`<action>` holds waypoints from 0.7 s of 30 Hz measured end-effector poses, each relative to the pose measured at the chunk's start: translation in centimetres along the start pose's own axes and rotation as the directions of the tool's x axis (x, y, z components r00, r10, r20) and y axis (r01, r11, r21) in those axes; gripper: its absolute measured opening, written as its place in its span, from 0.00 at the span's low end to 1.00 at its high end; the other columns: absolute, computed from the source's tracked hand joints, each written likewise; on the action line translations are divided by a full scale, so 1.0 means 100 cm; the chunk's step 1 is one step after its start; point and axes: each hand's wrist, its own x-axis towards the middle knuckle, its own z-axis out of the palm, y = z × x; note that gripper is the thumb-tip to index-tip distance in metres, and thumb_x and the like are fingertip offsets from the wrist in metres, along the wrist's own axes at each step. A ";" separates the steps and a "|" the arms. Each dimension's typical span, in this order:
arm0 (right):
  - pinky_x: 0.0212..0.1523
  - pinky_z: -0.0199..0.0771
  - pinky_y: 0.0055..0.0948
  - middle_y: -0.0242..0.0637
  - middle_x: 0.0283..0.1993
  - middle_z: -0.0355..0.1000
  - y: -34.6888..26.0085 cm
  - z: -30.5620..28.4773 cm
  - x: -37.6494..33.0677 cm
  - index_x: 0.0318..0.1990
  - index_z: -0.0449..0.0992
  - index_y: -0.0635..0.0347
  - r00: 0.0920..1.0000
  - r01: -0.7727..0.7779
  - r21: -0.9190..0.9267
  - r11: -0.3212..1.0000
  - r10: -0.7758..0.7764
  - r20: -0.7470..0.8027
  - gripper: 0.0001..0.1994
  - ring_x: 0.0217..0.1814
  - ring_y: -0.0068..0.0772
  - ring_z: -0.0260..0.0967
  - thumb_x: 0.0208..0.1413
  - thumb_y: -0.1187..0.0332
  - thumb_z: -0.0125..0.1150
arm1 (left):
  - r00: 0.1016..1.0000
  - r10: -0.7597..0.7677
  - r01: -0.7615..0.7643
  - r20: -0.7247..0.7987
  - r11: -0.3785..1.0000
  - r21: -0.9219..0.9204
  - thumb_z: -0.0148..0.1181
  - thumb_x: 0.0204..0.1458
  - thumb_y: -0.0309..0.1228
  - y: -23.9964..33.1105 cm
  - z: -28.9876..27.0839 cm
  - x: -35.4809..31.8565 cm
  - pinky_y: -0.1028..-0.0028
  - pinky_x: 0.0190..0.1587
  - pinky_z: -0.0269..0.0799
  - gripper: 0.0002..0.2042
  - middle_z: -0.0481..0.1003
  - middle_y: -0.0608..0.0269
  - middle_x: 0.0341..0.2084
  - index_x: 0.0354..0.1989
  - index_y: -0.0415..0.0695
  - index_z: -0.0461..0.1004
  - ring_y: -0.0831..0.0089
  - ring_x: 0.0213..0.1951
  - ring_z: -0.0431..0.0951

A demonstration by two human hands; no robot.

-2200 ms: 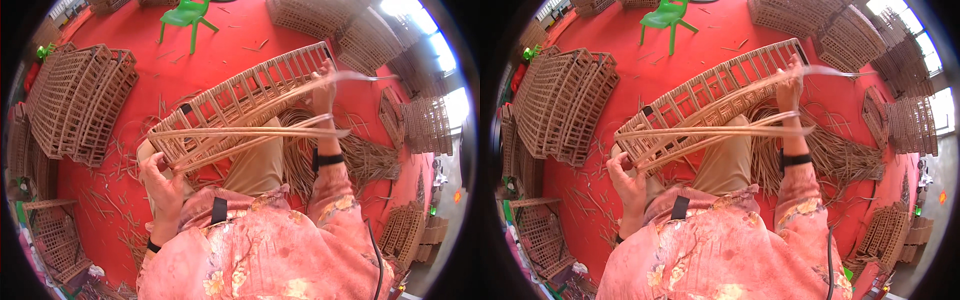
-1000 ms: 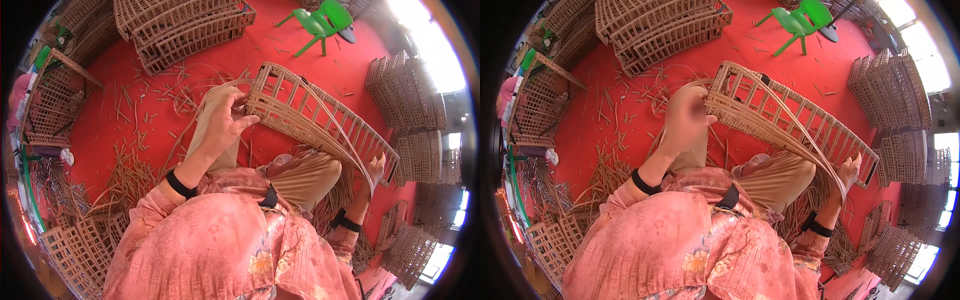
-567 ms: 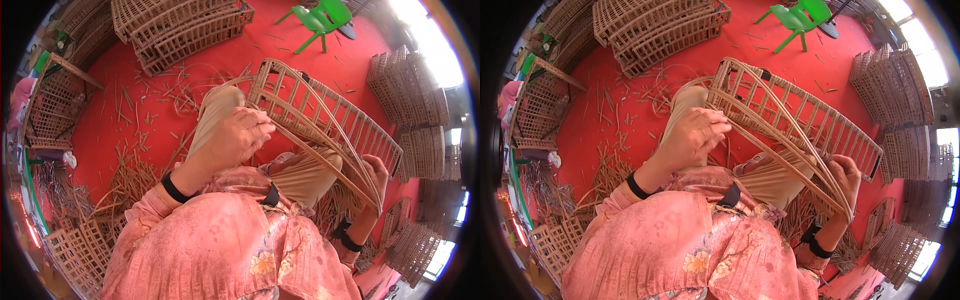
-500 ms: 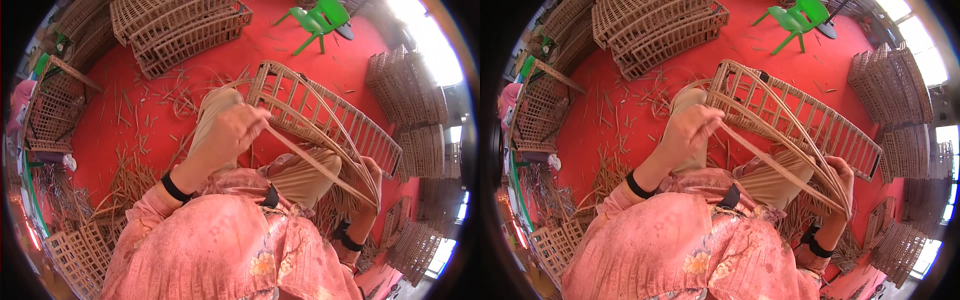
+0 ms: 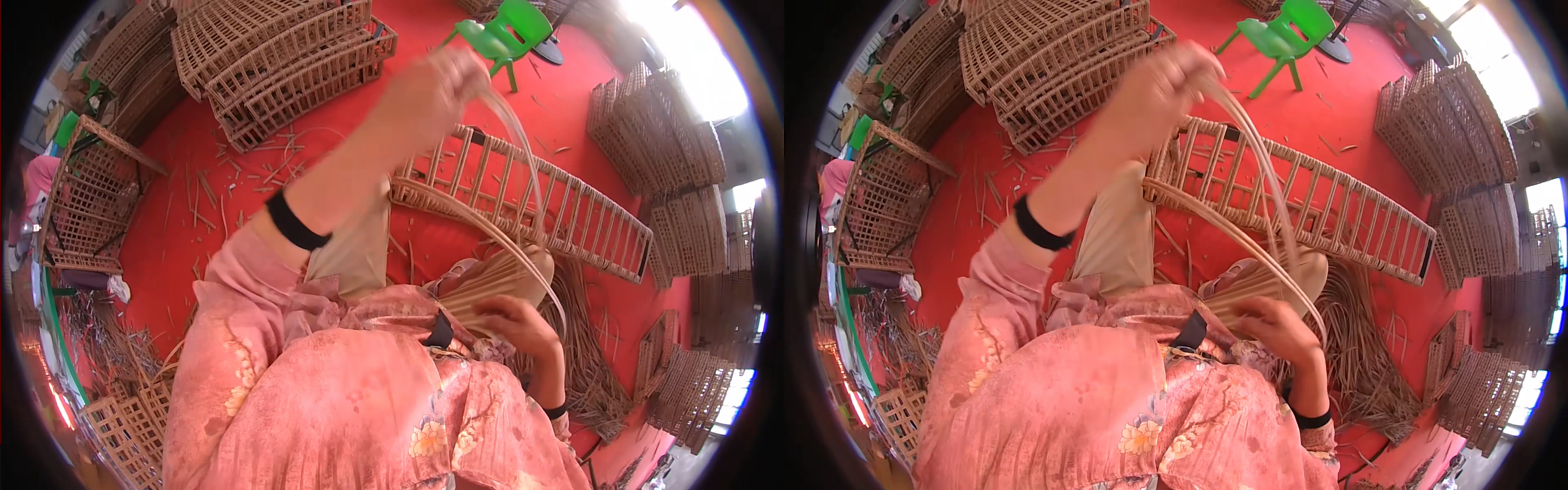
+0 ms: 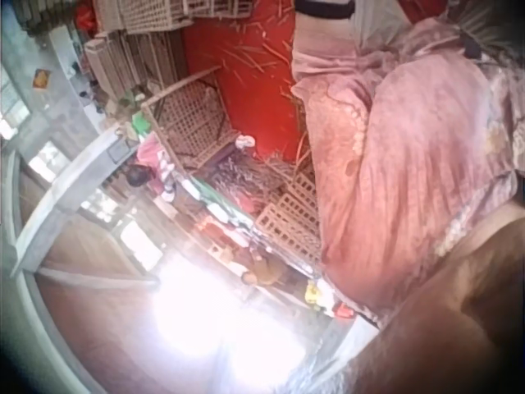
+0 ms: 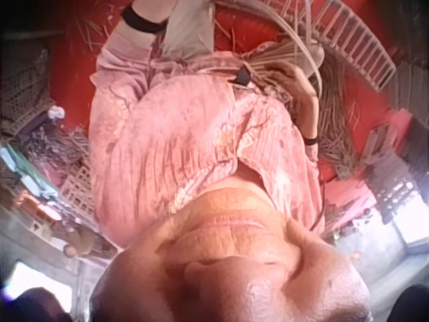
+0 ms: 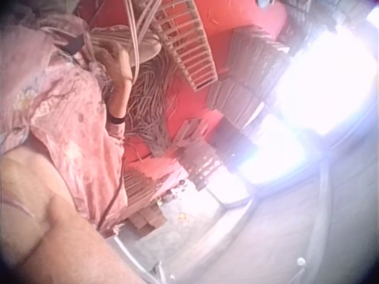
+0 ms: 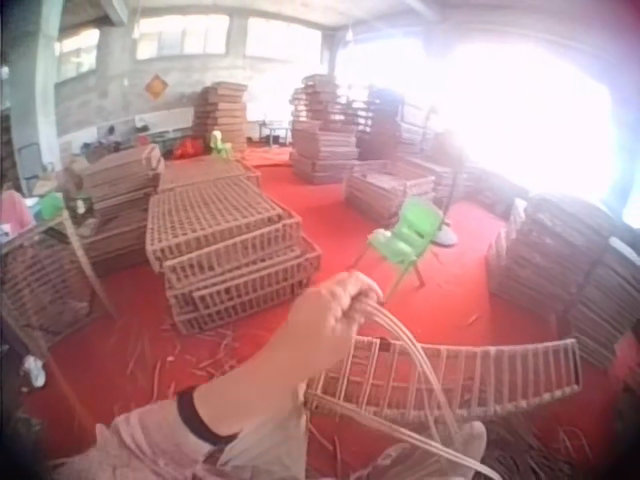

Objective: Manually weaving strips of wicker to construct a rectangular basket structure.

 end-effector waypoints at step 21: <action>0.63 0.67 0.42 0.47 0.65 0.65 -0.183 0.028 0.077 0.66 0.64 0.60 0.655 0.695 0.709 0.115 -0.508 -0.560 0.25 0.67 0.46 0.63 0.65 0.58 0.55 | 0.940 0.277 -0.339 0.198 0.714 0.612 0.58 0.47 0.20 0.033 -0.077 -0.036 0.65 0.41 0.72 0.14 0.80 0.60 0.30 0.44 0.44 0.72 0.61 0.35 0.81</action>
